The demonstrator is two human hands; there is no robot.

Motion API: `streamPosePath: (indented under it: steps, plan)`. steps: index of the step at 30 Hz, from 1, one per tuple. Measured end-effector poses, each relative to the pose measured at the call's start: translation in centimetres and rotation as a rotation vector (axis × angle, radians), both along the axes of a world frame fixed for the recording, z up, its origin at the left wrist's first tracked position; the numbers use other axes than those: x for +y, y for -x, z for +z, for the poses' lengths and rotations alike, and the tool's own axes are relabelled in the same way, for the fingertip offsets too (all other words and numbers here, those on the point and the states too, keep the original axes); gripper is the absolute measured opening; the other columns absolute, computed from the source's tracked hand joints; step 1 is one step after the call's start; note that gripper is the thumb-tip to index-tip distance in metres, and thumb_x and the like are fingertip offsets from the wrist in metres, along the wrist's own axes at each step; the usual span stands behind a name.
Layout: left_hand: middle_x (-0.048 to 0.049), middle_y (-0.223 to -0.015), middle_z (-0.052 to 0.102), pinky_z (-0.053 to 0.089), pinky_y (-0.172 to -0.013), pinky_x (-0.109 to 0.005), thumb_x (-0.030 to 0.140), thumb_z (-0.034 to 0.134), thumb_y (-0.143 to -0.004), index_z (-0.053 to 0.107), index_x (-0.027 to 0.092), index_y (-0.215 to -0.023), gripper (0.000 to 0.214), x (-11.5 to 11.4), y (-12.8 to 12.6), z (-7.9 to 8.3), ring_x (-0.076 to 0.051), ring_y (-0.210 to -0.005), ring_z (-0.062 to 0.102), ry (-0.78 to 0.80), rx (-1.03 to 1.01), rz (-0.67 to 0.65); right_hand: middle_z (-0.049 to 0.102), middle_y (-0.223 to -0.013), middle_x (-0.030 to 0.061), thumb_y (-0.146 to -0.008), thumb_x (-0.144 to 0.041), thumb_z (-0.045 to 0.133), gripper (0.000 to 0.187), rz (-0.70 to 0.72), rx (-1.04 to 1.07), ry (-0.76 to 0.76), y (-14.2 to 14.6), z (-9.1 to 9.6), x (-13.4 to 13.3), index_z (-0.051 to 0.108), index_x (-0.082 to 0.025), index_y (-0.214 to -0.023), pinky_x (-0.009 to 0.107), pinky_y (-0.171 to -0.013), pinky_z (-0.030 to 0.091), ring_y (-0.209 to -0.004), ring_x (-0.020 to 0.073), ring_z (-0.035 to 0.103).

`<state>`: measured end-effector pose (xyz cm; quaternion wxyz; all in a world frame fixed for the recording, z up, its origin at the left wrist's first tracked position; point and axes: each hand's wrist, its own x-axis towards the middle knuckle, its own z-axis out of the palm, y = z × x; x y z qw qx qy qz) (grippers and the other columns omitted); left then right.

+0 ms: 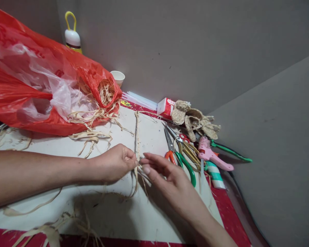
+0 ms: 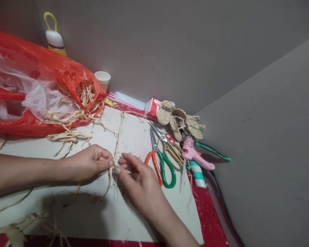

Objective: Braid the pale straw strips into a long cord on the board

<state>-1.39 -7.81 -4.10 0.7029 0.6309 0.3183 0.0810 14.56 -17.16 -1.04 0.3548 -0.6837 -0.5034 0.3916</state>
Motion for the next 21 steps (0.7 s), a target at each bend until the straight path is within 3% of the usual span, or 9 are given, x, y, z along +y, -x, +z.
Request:
streamPosePath:
  steps: [4, 7, 12, 17, 21]
  plan:
    - [0.0067, -0.051, 0.035, 0.015, -0.043, -0.022, 0.037, 0.048, -0.079, 0.050, 0.016, -0.066, 0.025, 0.0, -0.1, 0.0, -0.006, -0.045, 0.025, -0.012, 0.017, -0.008, 0.072, -0.096, 0.0082, -0.085, -0.034, 0.058, 0.030, 0.118, 0.103, 0.070, 0.9, -0.7, 0.3, 0.065, -0.016, -0.109, 0.030, -0.073, 0.053, -0.087, 0.0211, 0.066]
    - [0.0068, -0.050, 0.035, 0.015, -0.042, -0.022, 0.038, 0.048, -0.079, 0.051, 0.016, -0.065, 0.026, 0.0, -0.1, 0.1, -0.006, -0.045, 0.024, -0.018, 0.042, -0.007, 0.071, -0.087, 0.0063, -0.091, -0.032, 0.050, 0.026, 0.204, -0.064, 0.019, 1.2, -0.6, 0.3, 0.067, -0.018, -0.104, 0.030, -0.071, 0.052, -0.080, 0.0198, 0.065]
    - [0.0056, -0.052, 0.039, 0.021, -0.044, -0.021, 0.038, 0.048, -0.079, 0.054, 0.014, -0.067, 0.028, -0.1, -0.2, -0.2, -0.007, -0.047, 0.028, -0.049, -0.005, 0.005, 0.066, -0.088, 0.0131, -0.093, -0.022, 0.037, 0.028, 0.313, -0.472, -0.140, 1.5, -1.1, -0.2, 0.063, -0.014, -0.099, 0.035, -0.073, 0.049, -0.081, 0.0238, 0.062]
    - [0.0062, -0.053, 0.037, 0.021, -0.044, -0.021, 0.039, 0.047, -0.080, 0.054, 0.015, -0.069, 0.028, -0.1, -0.1, -0.3, -0.007, -0.048, 0.028, -0.066, 0.021, -0.004, 0.064, -0.084, 0.0118, -0.093, -0.019, 0.033, 0.026, 0.351, -0.527, -0.096, 1.7, -1.6, -0.1, 0.059, -0.015, -0.096, 0.033, -0.068, 0.047, -0.075, 0.0222, 0.061]
    - [0.0064, -0.053, 0.035, 0.021, -0.044, -0.021, 0.039, 0.048, -0.080, 0.054, 0.014, -0.068, 0.028, 0.0, 0.0, -0.3, -0.007, -0.049, 0.028, -0.104, -0.006, -0.024, 0.061, -0.072, 0.0068, -0.092, -0.018, 0.033, 0.022, 0.347, -0.565, -0.043, 1.4, -1.2, 0.1, 0.052, -0.019, -0.082, 0.029, -0.056, 0.039, -0.061, 0.0188, 0.056]
